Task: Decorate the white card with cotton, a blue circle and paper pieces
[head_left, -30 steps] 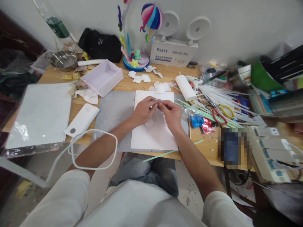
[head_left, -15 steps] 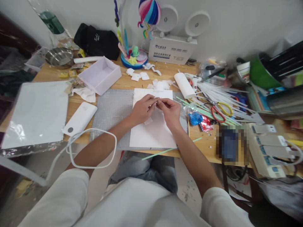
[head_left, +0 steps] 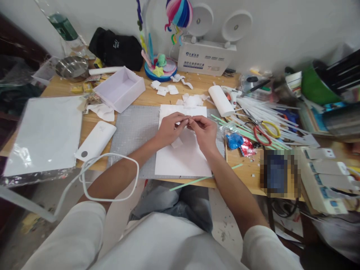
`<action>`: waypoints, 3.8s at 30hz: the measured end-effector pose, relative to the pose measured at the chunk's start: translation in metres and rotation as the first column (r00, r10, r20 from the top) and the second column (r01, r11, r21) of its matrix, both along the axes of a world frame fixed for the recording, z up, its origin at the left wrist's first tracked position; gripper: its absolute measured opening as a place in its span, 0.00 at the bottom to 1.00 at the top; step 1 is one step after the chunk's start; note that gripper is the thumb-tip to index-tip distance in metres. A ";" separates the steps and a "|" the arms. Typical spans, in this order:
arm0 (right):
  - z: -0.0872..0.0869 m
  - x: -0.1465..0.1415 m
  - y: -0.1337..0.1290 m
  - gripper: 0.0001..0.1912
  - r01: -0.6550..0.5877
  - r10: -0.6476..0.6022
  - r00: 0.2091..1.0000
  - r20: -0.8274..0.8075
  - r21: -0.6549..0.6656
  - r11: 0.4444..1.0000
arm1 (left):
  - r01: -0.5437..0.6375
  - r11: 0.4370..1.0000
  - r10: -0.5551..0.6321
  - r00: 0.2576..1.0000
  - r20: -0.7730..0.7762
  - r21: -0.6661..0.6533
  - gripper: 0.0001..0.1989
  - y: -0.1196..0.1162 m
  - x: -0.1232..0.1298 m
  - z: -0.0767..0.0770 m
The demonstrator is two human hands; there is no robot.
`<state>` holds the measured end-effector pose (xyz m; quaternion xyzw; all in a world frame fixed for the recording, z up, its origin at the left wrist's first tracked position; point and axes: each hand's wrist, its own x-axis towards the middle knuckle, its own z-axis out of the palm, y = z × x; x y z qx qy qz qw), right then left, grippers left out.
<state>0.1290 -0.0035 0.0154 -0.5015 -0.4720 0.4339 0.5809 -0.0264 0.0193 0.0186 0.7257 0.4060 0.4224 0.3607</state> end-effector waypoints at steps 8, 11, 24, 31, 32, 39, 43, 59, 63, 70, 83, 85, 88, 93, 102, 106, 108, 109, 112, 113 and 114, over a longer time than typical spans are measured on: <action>0.010 -0.002 -0.006 0.07 0.043 -0.056 0.973 0.222 0.063 0.997 | 0.013 0.999 -0.013 1.000 0.007 0.047 0.11 0.001 -0.001 -0.002; 0.010 -0.003 -0.007 0.07 0.029 -0.043 0.973 0.228 0.063 0.998 | -0.020 0.999 0.020 1.000 0.006 0.049 0.11 0.000 -0.001 -0.003; 0.010 -0.004 -0.004 0.08 -0.019 0.016 0.999 -0.037 -0.093 0.995 | -0.039 0.963 0.094 0.976 0.197 -0.266 0.10 0.001 0.002 0.000; 0.012 -0.002 -0.003 0.11 -0.039 0.025 0.991 -0.133 -0.104 0.994 | 0.017 0.895 0.136 0.942 0.308 -0.447 0.09 0.006 0.002 0.000; 0.011 -0.002 -0.003 0.13 -0.038 0.024 0.990 -0.139 -0.096 0.995 | 0.020 0.894 0.132 0.943 0.305 -0.449 0.09 0.006 0.002 0.000; 0.007 -0.007 -0.002 0.21 0.040 -0.041 0.999 -0.015 -0.039 0.998 | 0.038 0.916 0.090 0.951 0.297 -0.399 0.09 0.003 0.001 0.004; 0.006 -0.009 -0.002 0.15 0.086 -0.086 0.996 0.020 -0.023 0.996 | 0.028 0.920 0.092 0.954 0.285 -0.390 0.11 0.003 0.001 0.005; 0.036 0.032 0.064 0.03 0.075 -0.030 0.975 0.219 -0.199 0.977 | -0.216 0.885 0.372 0.860 0.349 -0.412 0.08 0.024 -0.011 -0.001; 0.029 0.036 0.104 0.04 0.145 -0.012 0.862 0.507 -0.224 0.964 | -0.175 0.884 0.351 0.861 0.367 -0.434 0.07 0.020 -0.008 0.003; 0.010 0.046 0.133 0.09 0.238 -0.076 0.604 0.793 -0.089 0.967 | -0.174 0.889 0.330 0.885 0.329 -0.424 0.06 0.018 -0.005 0.004; 0.026 -0.008 0.002 0.06 0.018 -0.020 0.963 0.269 0.012 1.000 | -0.248 0.969 0.249 0.961 0.124 -0.023 0.05 0.010 -0.002 -0.009; 0.021 -0.013 0.000 0.07 0.045 -0.050 0.973 0.228 0.027 0.999 | -0.216 0.975 0.211 0.974 0.083 0.050 0.05 0.006 -0.001 -0.008; 0.015 -0.013 0.001 0.06 0.084 -0.091 0.983 0.162 0.048 0.995 | -0.166 0.981 0.162 0.986 0.044 0.097 0.08 0.001 0.000 -0.007; 0.014 -0.011 -0.002 0.05 0.086 -0.094 0.988 0.122 0.063 0.994 | -0.129 0.979 0.132 0.991 -0.010 0.159 0.10 0.000 0.000 -0.008; 0.014 -0.009 -0.004 0.05 0.101 -0.126 0.957 0.262 0.107 0.989 | -0.097 0.958 0.120 0.991 -0.066 0.271 0.12 -0.002 -0.001 -0.011; 0.016 -0.009 -0.005 0.05 0.106 -0.135 0.940 0.315 0.108 0.989 | -0.088 0.964 0.110 0.991 -0.073 0.252 0.13 -0.004 0.000 -0.010; 0.017 -0.009 -0.006 0.06 0.095 -0.120 0.941 0.318 0.093 0.991 | -0.089 0.971 0.108 0.992 -0.072 0.220 0.13 -0.004 0.000 -0.009; 0.017 -0.009 -0.006 0.06 0.087 -0.109 0.944 0.312 0.085 0.993 | -0.091 0.975 0.108 0.991 -0.073 0.204 0.13 -0.004 0.000 -0.009; 0.014 -0.008 -0.005 0.07 0.068 -0.083 0.957 0.277 0.064 0.996 | -0.100 0.981 0.114 0.990 -0.076 0.169 0.12 -0.003 0.000 -0.009; 0.014 -0.008 -0.004 0.08 0.064 -0.078 0.961 0.265 0.060 0.996 | -0.101 0.981 0.115 0.990 -0.077 0.167 0.12 -0.002 -0.001 -0.010; 0.013 -0.008 -0.004 0.08 0.063 -0.075 0.964 0.254 0.057 0.996 | -0.101 0.981 0.116 0.990 -0.079 0.169 0.11 -0.002 -0.001 -0.010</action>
